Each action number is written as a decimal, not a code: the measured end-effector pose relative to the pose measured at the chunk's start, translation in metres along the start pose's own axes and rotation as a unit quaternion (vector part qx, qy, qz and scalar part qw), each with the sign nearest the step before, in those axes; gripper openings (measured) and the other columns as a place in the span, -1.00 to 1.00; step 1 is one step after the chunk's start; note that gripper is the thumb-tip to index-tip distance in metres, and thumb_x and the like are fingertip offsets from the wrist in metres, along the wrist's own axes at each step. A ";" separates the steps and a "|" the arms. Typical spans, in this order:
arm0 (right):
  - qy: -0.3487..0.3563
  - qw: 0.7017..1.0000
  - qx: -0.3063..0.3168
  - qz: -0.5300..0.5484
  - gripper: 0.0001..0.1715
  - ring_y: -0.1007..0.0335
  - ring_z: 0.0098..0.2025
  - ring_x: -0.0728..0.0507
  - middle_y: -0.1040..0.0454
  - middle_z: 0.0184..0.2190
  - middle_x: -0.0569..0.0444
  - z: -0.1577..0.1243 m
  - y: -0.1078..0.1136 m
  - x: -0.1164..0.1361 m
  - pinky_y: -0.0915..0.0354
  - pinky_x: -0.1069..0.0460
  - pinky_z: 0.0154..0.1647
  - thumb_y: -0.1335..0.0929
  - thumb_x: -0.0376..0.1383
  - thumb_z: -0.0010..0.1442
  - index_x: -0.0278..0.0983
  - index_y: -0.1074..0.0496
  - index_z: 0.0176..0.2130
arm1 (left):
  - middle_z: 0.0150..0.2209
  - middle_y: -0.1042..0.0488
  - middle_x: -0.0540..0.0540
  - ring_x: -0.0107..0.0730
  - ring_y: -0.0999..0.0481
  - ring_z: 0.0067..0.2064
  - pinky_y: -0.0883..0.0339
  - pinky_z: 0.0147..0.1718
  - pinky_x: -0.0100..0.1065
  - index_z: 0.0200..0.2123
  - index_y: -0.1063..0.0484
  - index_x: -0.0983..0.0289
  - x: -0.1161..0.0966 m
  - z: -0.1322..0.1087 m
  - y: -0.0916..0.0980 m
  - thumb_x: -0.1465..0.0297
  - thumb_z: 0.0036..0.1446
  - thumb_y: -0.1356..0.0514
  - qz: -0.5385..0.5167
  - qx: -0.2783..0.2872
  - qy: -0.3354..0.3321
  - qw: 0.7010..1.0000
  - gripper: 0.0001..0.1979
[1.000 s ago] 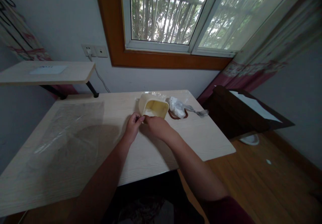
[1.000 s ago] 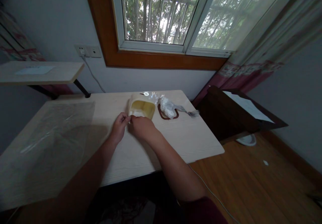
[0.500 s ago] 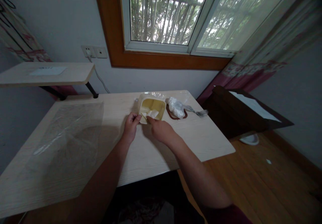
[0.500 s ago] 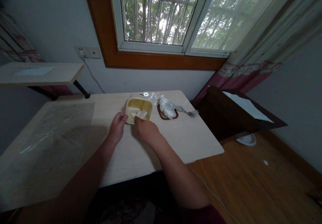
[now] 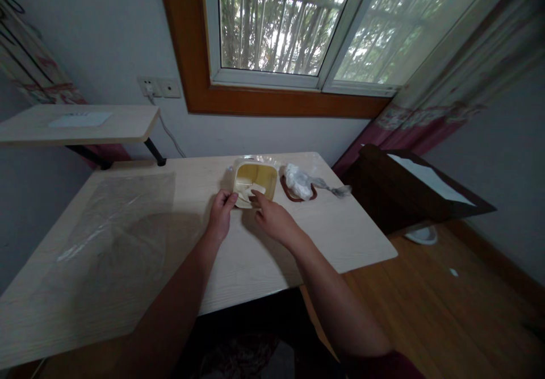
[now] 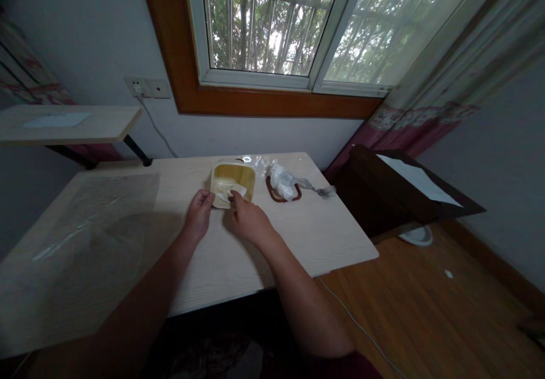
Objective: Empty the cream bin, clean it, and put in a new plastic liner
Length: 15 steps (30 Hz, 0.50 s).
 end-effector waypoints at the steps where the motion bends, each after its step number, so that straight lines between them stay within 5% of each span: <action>1: 0.003 1.000 -0.001 -0.001 -0.21 -0.45 0.20 -0.24 -0.42 0.26 -0.25 0.000 -0.001 0.004 -0.33 -0.09 0.17 -0.24 -0.42 0.27 -0.36 -0.04 0.43 | -0.46 -0.38 -0.03 -0.38 -0.41 -0.36 -0.29 -0.35 -0.37 -0.40 -0.32 0.22 0.000 0.000 0.000 0.03 0.06 -0.35 -0.002 0.000 -0.002 1.000 -0.59; 7: 0.055 0.997 -0.030 0.047 -0.37 -0.44 0.20 -0.19 -0.46 0.24 -0.11 0.002 -0.003 0.019 -0.30 -0.03 0.21 -0.29 -0.40 0.28 -0.29 -0.30 0.31 | -0.44 -0.39 -0.02 -0.38 -0.42 -0.35 -0.32 -0.32 -0.37 -0.40 -0.33 0.22 -0.002 -0.001 0.001 0.05 0.08 -0.34 0.000 -0.005 -0.007 1.000 -0.61; 15: -0.017 0.996 -0.057 0.073 -0.66 -0.53 0.09 -0.16 -0.60 0.07 -0.03 0.009 -0.001 0.000 -0.33 0.03 0.14 -0.30 -0.31 0.38 -0.22 -0.54 0.08 | -0.45 -0.39 -0.02 -0.39 -0.40 -0.35 -0.31 -0.33 -0.38 -0.41 -0.33 0.22 -0.005 -0.002 -0.001 0.04 0.07 -0.35 0.006 -0.002 -0.004 1.000 -0.59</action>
Point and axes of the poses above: each hand's wrist, its own z-axis towards the middle knuckle, its own y-axis out of the back of the hand, x = y × z, the point moved 9 cm from there along z, towards the middle knuckle
